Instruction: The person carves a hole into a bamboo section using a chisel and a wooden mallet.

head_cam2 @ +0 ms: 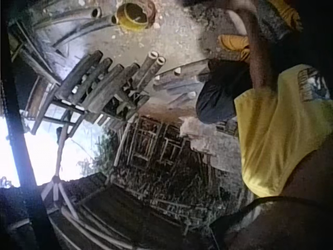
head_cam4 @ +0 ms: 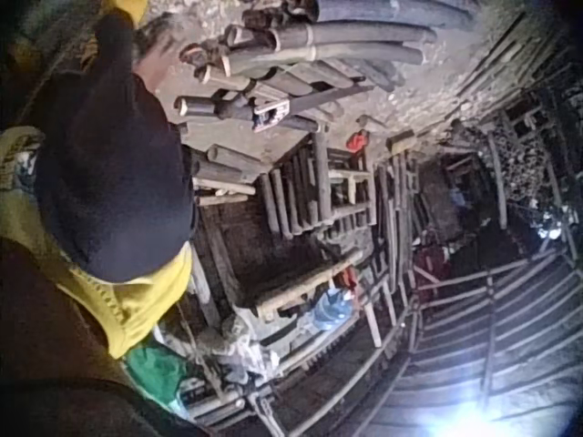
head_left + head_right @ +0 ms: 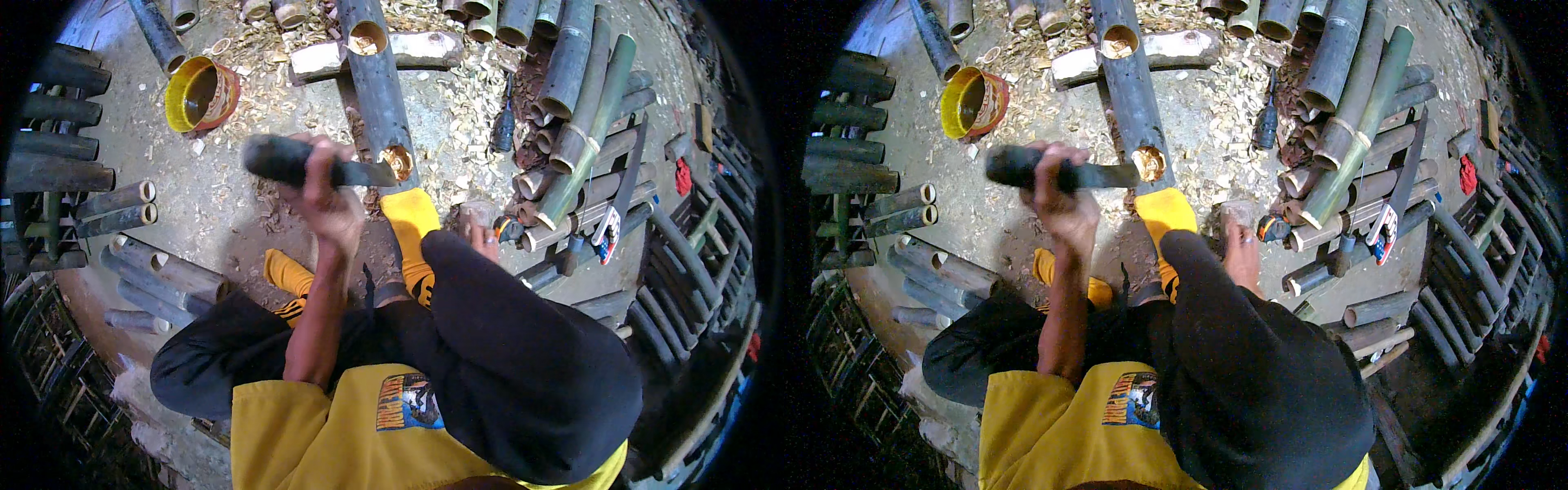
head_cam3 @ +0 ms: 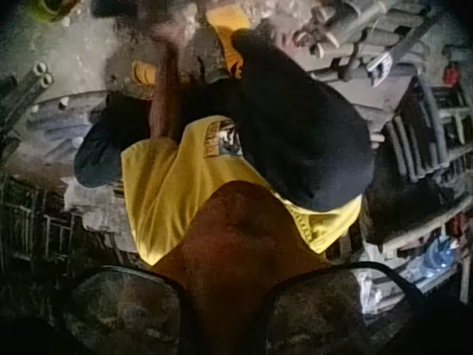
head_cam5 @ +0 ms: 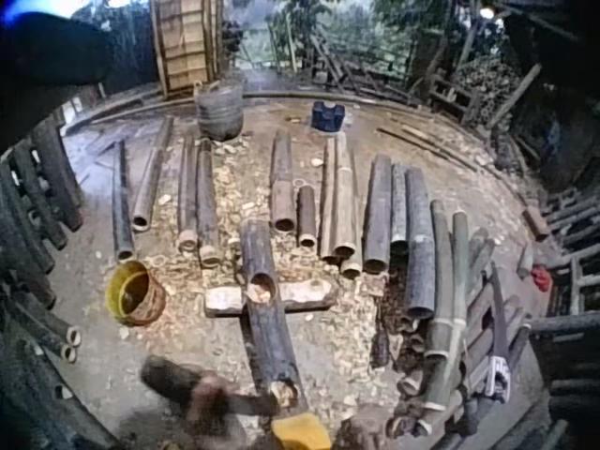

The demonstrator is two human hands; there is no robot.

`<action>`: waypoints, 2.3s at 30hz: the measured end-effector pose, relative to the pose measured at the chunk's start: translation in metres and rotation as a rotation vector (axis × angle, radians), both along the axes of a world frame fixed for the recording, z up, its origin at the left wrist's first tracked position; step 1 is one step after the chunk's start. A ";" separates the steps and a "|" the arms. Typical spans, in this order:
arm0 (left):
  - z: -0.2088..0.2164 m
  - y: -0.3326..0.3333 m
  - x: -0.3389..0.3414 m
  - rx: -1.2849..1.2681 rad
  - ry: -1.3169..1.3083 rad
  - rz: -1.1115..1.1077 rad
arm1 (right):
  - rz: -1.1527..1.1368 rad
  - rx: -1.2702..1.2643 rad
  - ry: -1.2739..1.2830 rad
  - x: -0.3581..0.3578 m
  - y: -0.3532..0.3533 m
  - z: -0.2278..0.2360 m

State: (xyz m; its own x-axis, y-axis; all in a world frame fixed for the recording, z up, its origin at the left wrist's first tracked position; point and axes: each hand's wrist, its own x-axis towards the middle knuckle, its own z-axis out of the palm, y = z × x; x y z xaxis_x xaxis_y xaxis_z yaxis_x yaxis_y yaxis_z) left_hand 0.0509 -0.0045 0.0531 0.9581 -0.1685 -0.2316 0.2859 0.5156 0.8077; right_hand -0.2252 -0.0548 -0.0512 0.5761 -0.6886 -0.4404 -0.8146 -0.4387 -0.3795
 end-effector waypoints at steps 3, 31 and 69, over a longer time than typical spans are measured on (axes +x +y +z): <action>-0.014 -0.019 -0.006 -0.002 0.106 0.010 | -0.192 -0.159 0.051 -0.003 0.016 -0.007; -0.115 -0.059 0.001 -0.065 0.115 -0.044 | 0.528 0.138 -0.754 0.229 -0.145 0.211; -0.020 0.003 -0.030 -0.065 -0.090 -0.083 | 0.195 -0.245 -0.030 0.033 -0.055 0.057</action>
